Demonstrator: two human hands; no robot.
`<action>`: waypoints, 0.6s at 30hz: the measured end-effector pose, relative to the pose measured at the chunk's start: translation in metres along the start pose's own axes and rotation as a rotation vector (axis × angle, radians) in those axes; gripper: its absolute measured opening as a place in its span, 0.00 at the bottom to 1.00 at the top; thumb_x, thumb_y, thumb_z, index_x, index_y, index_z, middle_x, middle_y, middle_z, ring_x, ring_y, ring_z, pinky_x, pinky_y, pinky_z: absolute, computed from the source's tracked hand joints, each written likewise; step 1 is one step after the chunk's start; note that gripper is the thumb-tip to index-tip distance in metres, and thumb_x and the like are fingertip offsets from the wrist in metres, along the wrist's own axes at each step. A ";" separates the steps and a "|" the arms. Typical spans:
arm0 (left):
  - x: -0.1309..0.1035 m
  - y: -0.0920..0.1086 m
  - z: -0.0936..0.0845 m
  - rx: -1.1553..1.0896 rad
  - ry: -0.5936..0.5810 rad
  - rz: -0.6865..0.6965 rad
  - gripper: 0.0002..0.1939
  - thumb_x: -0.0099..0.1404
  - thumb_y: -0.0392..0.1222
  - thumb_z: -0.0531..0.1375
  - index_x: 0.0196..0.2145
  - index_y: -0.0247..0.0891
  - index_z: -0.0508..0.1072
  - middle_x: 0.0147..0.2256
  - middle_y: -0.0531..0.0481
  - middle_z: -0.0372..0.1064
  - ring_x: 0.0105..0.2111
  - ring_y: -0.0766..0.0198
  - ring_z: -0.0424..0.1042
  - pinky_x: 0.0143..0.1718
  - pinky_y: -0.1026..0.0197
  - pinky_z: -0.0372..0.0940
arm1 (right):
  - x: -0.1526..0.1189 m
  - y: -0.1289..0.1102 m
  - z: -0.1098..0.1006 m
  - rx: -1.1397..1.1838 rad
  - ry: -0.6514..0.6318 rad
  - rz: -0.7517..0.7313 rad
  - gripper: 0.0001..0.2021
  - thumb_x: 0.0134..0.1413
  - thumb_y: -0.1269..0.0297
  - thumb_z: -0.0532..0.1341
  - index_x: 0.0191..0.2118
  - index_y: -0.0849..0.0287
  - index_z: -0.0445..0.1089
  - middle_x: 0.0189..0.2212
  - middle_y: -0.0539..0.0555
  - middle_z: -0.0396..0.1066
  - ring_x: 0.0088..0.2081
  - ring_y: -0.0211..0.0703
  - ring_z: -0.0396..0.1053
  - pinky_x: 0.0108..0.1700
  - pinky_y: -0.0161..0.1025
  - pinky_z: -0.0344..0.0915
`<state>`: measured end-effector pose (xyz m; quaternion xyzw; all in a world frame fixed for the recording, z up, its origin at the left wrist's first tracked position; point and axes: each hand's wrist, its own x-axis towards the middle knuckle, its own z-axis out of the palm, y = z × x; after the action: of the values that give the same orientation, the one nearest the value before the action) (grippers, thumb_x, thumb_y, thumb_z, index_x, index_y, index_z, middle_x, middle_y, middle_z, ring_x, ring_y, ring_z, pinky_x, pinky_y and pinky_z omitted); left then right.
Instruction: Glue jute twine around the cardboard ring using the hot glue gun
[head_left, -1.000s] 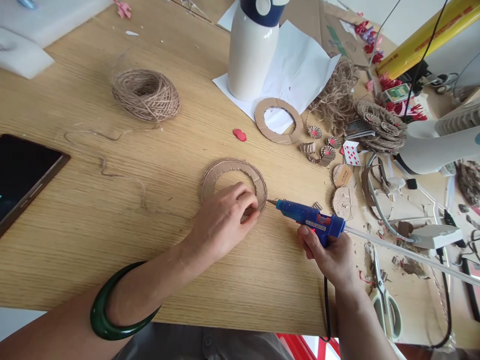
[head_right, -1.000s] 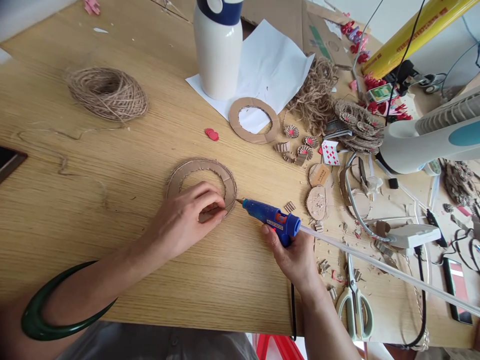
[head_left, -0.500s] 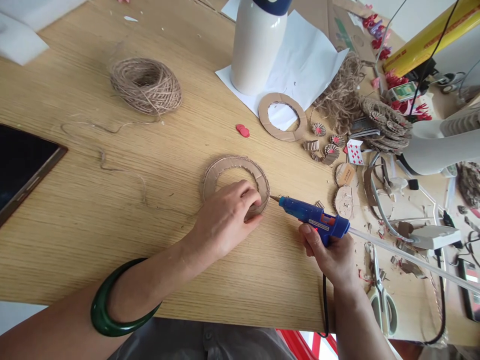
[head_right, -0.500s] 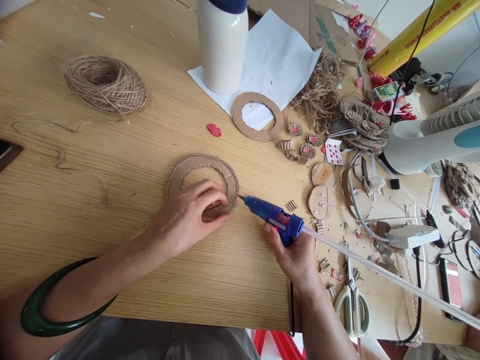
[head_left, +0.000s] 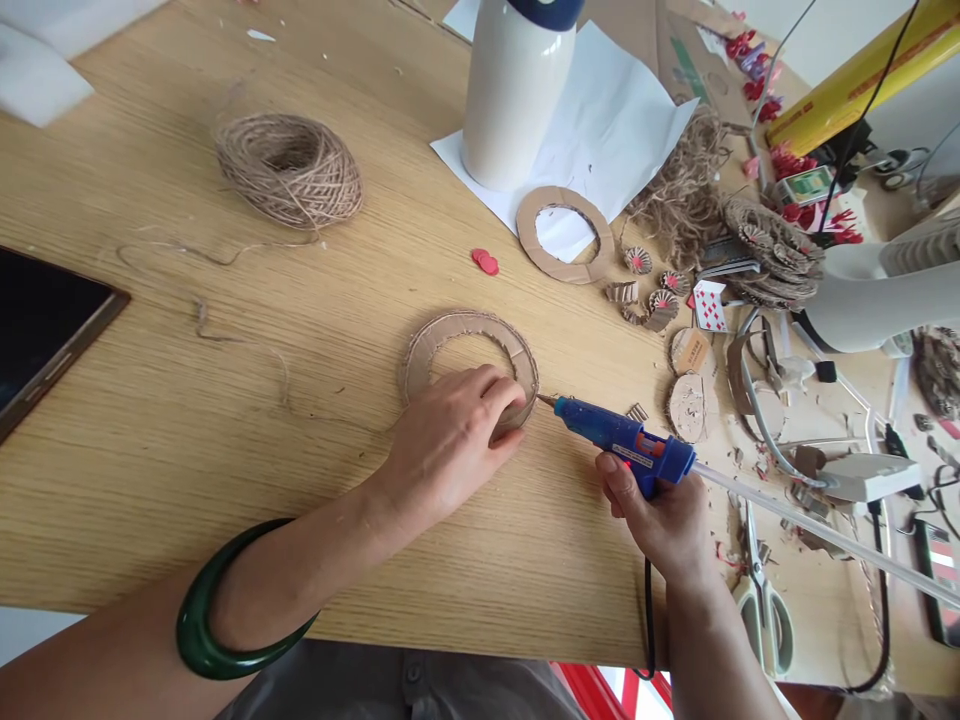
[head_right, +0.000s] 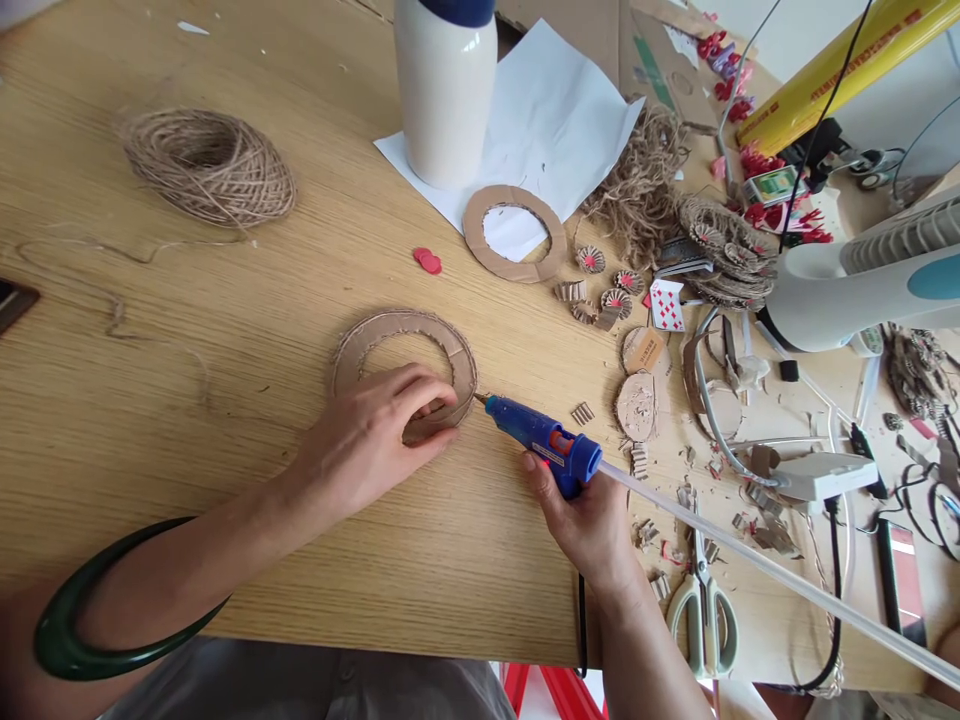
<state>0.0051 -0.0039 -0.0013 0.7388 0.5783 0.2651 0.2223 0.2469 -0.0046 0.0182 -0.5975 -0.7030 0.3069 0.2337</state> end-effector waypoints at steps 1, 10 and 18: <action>0.000 0.000 0.000 -0.002 0.009 0.002 0.13 0.60 0.31 0.68 0.40 0.38 0.70 0.38 0.51 0.73 0.38 0.58 0.74 0.40 0.57 0.67 | 0.000 0.000 0.000 0.001 -0.006 0.004 0.20 0.62 0.47 0.62 0.27 0.57 0.74 0.14 0.50 0.64 0.20 0.42 0.67 0.19 0.36 0.62; -0.001 0.001 0.001 -0.004 0.028 -0.002 0.22 0.58 0.30 0.70 0.48 0.38 0.68 0.39 0.49 0.74 0.39 0.57 0.74 0.42 0.56 0.69 | 0.000 -0.002 0.000 -0.036 -0.033 0.013 0.20 0.63 0.49 0.61 0.24 0.57 0.70 0.14 0.49 0.63 0.19 0.42 0.66 0.20 0.37 0.61; 0.000 0.002 0.002 0.005 0.029 -0.022 0.23 0.59 0.31 0.69 0.51 0.39 0.69 0.40 0.49 0.75 0.39 0.57 0.75 0.43 0.55 0.70 | -0.005 -0.013 -0.003 -0.119 -0.042 -0.108 0.18 0.62 0.54 0.62 0.23 0.56 0.66 0.14 0.47 0.62 0.18 0.38 0.62 0.20 0.36 0.60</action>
<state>0.0075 -0.0047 -0.0019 0.7291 0.5903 0.2719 0.2146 0.2405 -0.0106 0.0297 -0.5649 -0.7559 0.2640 0.1994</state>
